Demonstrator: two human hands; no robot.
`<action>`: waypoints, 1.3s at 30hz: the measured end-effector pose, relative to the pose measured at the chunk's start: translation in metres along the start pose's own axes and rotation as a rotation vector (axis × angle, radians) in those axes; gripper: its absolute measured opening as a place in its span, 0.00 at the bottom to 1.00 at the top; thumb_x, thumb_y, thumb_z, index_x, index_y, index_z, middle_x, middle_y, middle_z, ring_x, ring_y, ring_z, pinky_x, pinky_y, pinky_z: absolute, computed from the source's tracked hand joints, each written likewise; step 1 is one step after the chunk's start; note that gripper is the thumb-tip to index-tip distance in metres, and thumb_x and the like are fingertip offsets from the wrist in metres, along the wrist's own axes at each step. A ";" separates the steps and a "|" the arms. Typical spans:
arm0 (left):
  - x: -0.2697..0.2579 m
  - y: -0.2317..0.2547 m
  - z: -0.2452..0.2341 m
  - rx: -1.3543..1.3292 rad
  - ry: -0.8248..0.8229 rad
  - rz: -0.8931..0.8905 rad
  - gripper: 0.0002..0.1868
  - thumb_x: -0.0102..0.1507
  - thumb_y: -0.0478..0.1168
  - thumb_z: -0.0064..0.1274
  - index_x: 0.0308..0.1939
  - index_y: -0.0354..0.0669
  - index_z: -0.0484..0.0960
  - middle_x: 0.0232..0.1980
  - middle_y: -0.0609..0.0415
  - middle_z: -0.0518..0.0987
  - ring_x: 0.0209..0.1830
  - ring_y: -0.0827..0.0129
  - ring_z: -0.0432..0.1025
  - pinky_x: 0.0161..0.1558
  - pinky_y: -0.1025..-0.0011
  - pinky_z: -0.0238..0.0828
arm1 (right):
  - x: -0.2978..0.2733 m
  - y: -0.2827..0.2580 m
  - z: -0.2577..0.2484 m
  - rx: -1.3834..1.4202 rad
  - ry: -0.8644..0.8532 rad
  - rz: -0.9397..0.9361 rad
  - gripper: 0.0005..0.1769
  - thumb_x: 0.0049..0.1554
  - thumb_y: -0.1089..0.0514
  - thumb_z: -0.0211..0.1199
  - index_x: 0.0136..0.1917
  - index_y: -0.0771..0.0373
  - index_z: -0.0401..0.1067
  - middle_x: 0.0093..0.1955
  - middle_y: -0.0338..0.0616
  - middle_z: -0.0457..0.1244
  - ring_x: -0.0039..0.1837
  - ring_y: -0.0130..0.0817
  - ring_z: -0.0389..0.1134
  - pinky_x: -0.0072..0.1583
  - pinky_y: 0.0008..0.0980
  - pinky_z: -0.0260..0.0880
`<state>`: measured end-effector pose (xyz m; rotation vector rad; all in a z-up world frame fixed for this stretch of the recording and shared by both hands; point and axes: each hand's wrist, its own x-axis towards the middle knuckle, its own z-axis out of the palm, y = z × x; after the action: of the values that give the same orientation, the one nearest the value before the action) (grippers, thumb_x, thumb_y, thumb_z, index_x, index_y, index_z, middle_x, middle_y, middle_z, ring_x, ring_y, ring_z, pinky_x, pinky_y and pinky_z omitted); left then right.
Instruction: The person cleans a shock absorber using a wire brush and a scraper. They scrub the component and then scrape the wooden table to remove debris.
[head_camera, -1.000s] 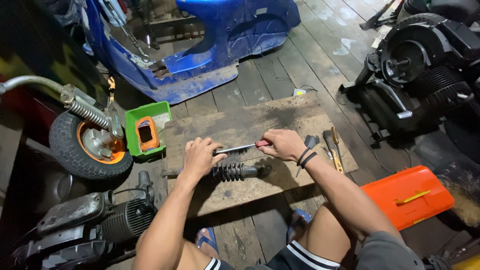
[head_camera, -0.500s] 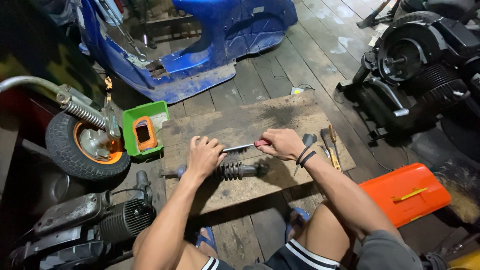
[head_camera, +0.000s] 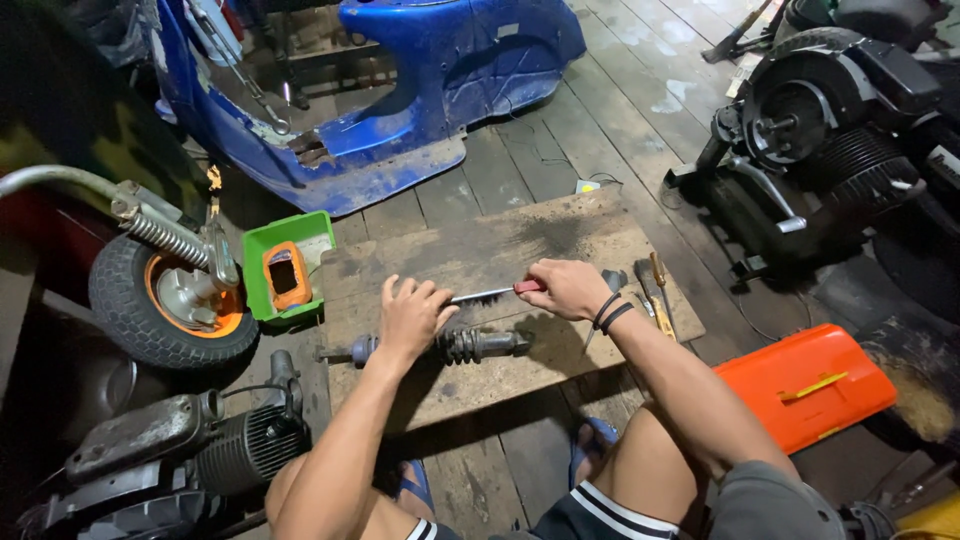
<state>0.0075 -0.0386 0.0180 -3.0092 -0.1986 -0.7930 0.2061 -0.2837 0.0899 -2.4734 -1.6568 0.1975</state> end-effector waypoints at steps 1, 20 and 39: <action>-0.001 -0.004 0.001 0.001 0.000 -0.002 0.12 0.59 0.57 0.59 0.44 0.64 0.84 0.36 0.65 0.77 0.42 0.67 0.72 0.67 0.42 0.58 | 0.000 0.003 0.003 0.000 -0.001 -0.002 0.21 0.59 0.34 0.54 0.52 0.49 0.71 0.45 0.43 0.65 0.53 0.47 0.72 0.54 0.47 0.74; 0.002 -0.011 -0.011 -0.110 0.052 -0.170 0.15 0.63 0.60 0.56 0.49 0.63 0.83 0.37 0.64 0.78 0.43 0.67 0.75 0.63 0.54 0.64 | 0.004 0.004 0.006 -0.016 0.029 0.095 0.21 0.58 0.32 0.54 0.50 0.48 0.71 0.44 0.39 0.63 0.52 0.45 0.72 0.54 0.46 0.74; -0.006 -0.013 0.011 0.003 0.032 0.110 0.05 0.61 0.53 0.56 0.36 0.64 0.82 0.31 0.67 0.73 0.39 0.71 0.72 0.64 0.53 0.61 | -0.003 0.012 0.026 -0.122 -0.094 -0.070 0.23 0.62 0.28 0.44 0.47 0.45 0.64 0.44 0.42 0.67 0.49 0.53 0.74 0.54 0.52 0.76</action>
<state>0.0060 -0.0256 0.0057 -2.9721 -0.0332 -0.8289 0.2112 -0.2895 0.0622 -2.5248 -1.8423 0.2127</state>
